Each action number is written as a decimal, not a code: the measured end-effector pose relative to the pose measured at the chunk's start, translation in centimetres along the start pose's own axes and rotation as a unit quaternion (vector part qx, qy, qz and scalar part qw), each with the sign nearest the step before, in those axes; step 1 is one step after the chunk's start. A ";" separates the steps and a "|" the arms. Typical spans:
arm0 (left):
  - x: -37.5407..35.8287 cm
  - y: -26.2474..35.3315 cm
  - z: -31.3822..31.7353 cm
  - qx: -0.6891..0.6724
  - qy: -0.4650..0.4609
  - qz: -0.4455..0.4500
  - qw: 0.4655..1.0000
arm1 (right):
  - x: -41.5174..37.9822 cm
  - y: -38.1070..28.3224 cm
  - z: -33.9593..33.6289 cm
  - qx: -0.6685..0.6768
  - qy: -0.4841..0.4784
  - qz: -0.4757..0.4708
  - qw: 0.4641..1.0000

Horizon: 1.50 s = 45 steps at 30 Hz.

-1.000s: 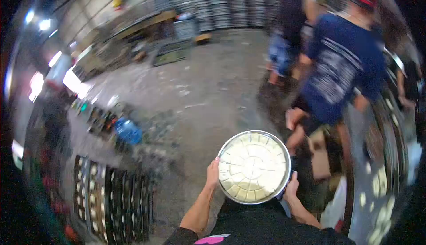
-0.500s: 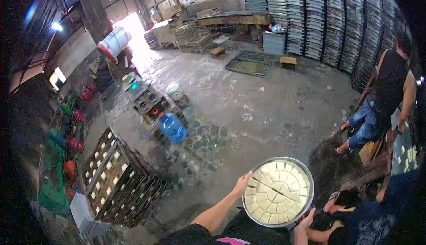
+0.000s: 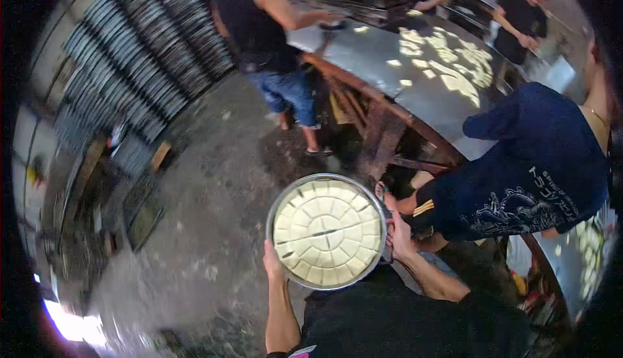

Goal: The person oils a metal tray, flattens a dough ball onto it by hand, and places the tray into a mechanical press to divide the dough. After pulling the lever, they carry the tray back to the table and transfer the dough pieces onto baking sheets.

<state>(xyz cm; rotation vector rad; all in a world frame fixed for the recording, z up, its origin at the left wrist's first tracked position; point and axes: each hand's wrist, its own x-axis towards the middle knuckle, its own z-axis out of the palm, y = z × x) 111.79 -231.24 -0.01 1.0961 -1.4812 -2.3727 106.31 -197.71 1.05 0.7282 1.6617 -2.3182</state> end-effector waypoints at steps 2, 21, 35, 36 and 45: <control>3.1 1.2 2.8 0.016 -0.034 -0.016 0.999 | 2.8 -2.2 1.4 0.017 0.009 -0.005 1.000; 27.6 8.6 36.7 0.072 -0.395 -0.188 0.896 | 3.1 -35.6 18.8 0.249 -0.177 -0.237 0.922; 33.3 5.7 71.3 0.494 -0.448 0.545 0.508 | 8.7 -45.0 23.4 0.130 0.257 -0.401 0.870; 33.6 4.8 71.2 0.475 -0.489 0.532 0.502 | 8.7 -45.0 22.8 0.131 0.271 -0.401 0.865; 44.7 16.9 71.8 0.437 -0.324 0.465 0.699 | 9.8 -44.5 17.8 0.121 0.259 -0.407 0.867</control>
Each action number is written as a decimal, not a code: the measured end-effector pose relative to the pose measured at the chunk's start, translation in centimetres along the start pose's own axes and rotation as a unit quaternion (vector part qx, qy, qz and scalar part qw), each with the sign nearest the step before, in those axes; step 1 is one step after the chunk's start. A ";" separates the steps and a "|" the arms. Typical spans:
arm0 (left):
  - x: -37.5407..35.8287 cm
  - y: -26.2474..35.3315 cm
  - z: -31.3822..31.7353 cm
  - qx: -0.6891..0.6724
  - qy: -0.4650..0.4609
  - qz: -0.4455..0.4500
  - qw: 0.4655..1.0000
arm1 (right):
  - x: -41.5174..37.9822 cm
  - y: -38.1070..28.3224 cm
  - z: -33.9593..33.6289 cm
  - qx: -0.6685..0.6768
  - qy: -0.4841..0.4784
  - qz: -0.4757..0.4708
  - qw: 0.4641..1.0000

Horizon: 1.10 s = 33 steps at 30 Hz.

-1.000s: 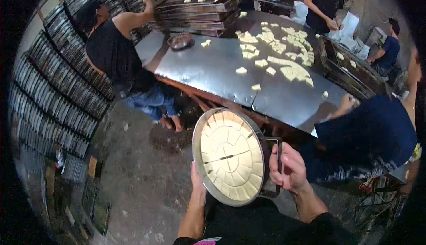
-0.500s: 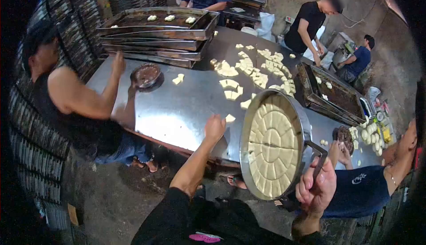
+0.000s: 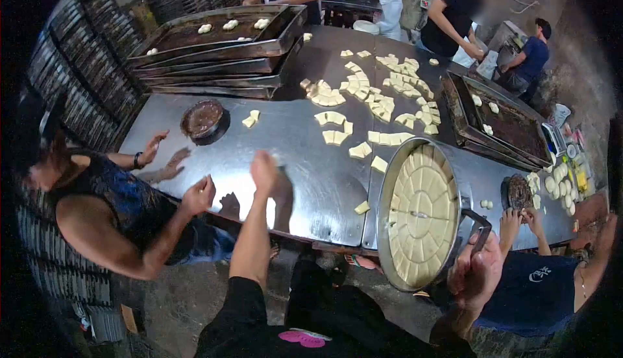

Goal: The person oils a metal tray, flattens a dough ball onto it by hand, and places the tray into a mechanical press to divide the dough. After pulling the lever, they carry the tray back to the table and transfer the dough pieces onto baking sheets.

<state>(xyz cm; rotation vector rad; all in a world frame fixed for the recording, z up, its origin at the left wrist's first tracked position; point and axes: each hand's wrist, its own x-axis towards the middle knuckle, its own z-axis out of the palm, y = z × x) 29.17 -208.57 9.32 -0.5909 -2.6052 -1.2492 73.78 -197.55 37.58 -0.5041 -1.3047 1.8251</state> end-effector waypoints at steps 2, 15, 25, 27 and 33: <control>2.0 -3.7 -0.3 0.044 0.012 -0.056 0.997 | 0.7 0.2 -0.1 0.002 0.003 0.016 1.000; 13.1 10.7 20.8 0.111 -0.287 0.352 0.884 | 2.5 1.4 2.0 -0.107 0.217 -0.020 0.970; 14.0 9.0 17.6 0.045 -0.358 0.216 0.907 | 3.6 1.4 0.8 -0.094 0.136 -0.025 0.986; 15.6 7.5 14.5 -0.003 -0.274 0.134 0.952 | 3.3 1.5 -0.3 -0.088 0.127 -0.028 0.988; 20.5 -1.1 3.2 0.085 -0.229 -0.036 0.969 | 3.1 1.2 -2.1 -0.088 0.098 -0.017 0.991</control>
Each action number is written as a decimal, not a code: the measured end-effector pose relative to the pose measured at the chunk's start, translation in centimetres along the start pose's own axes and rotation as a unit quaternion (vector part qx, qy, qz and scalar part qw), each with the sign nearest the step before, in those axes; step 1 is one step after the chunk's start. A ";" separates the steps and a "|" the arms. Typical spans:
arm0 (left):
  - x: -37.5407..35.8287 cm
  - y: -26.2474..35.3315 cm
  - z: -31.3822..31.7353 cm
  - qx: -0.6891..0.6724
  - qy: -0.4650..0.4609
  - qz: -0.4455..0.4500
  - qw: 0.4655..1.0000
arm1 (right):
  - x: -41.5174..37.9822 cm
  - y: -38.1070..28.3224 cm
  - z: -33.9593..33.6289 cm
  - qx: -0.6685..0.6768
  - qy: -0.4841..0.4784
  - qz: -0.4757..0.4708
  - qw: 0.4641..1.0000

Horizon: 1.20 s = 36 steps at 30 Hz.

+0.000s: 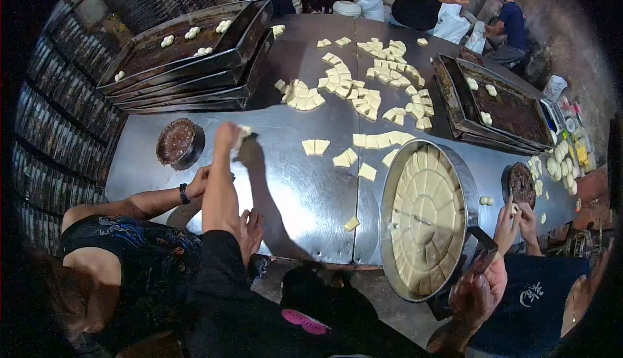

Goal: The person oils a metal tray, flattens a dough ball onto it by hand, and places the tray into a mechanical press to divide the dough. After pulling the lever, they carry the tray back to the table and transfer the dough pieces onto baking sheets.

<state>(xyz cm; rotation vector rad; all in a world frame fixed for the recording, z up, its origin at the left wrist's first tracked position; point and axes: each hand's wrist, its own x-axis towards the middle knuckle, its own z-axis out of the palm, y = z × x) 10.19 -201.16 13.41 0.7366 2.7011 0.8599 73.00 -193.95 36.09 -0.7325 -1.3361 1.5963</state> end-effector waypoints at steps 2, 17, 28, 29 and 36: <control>-1.5 -1.3 0.4 0.207 0.027 -0.075 0.975 | 0.5 -0.5 0.8 0.016 0.006 0.013 1.000; -6.5 10.2 15.0 -0.018 -0.062 0.200 0.978 | 0.6 -1.3 1.7 0.004 0.060 0.057 0.997; -9.5 8.6 9.8 0.077 0.186 0.136 0.970 | 1.1 -1.1 2.2 -0.025 0.029 0.040 0.998; -9.6 10.8 13.1 0.084 0.131 0.171 0.973 | 1.1 -1.1 2.3 -0.037 0.047 0.050 0.997; -12.1 17.5 22.9 -0.109 -0.091 0.279 0.950 | 0.6 -1.3 2.8 -0.048 0.069 0.052 0.995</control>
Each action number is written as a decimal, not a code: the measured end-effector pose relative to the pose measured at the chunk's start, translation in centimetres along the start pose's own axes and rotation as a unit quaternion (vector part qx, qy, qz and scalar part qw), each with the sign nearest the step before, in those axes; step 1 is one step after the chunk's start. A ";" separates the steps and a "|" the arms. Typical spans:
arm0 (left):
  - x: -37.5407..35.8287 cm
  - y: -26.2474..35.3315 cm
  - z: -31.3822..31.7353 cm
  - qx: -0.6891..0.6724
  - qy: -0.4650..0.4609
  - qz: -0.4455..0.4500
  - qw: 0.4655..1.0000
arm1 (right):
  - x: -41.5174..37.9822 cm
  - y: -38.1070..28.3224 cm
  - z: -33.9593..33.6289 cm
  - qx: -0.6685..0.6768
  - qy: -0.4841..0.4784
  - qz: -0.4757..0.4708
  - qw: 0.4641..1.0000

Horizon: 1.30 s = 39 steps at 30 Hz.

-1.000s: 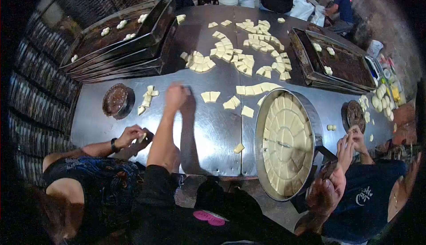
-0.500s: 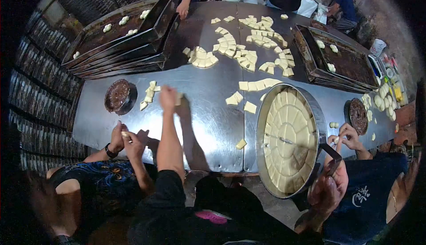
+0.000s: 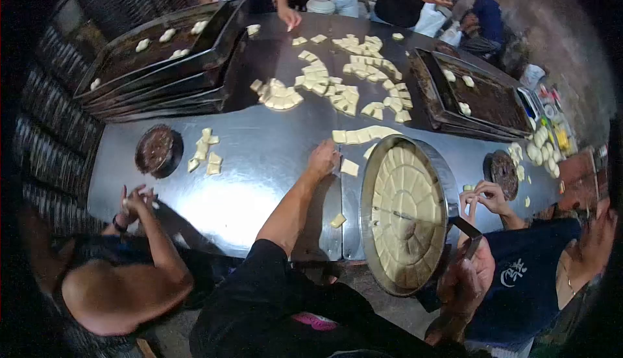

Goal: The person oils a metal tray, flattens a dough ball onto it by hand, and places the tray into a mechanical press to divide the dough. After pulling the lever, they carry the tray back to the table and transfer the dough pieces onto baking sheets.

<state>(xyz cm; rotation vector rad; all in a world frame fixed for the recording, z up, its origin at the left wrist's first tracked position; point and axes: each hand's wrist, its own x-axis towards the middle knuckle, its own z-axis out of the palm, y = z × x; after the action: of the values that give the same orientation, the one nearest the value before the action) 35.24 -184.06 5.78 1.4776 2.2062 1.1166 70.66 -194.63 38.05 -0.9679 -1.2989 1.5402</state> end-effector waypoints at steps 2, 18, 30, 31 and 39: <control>-2.3 1.8 -3.7 -0.068 0.032 -0.065 0.995 | -0.2 -1.1 1.0 0.005 -0.021 0.017 1.000; -12.3 12.6 -15.1 -0.602 0.227 -0.073 0.762 | 8.8 6.1 14.1 -0.237 -0.385 -0.185 0.872; -21.3 3.2 -10.5 -0.591 0.319 -0.194 0.715 | 0.8 22.1 15.2 -0.392 -0.612 -0.226 0.648; -22.6 3.2 -9.9 -0.585 0.318 -0.198 0.720 | 0.4 22.1 15.2 -0.389 -0.610 -0.224 0.653; -21.6 1.5 -8.9 -0.548 0.284 -0.228 0.753 | 0.4 23.4 15.2 -0.333 -0.608 -0.220 0.686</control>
<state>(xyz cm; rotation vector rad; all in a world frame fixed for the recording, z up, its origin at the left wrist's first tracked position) 40.73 -206.62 8.67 0.0803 1.3993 2.2348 53.08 -200.55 17.23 0.2505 -2.8994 1.2377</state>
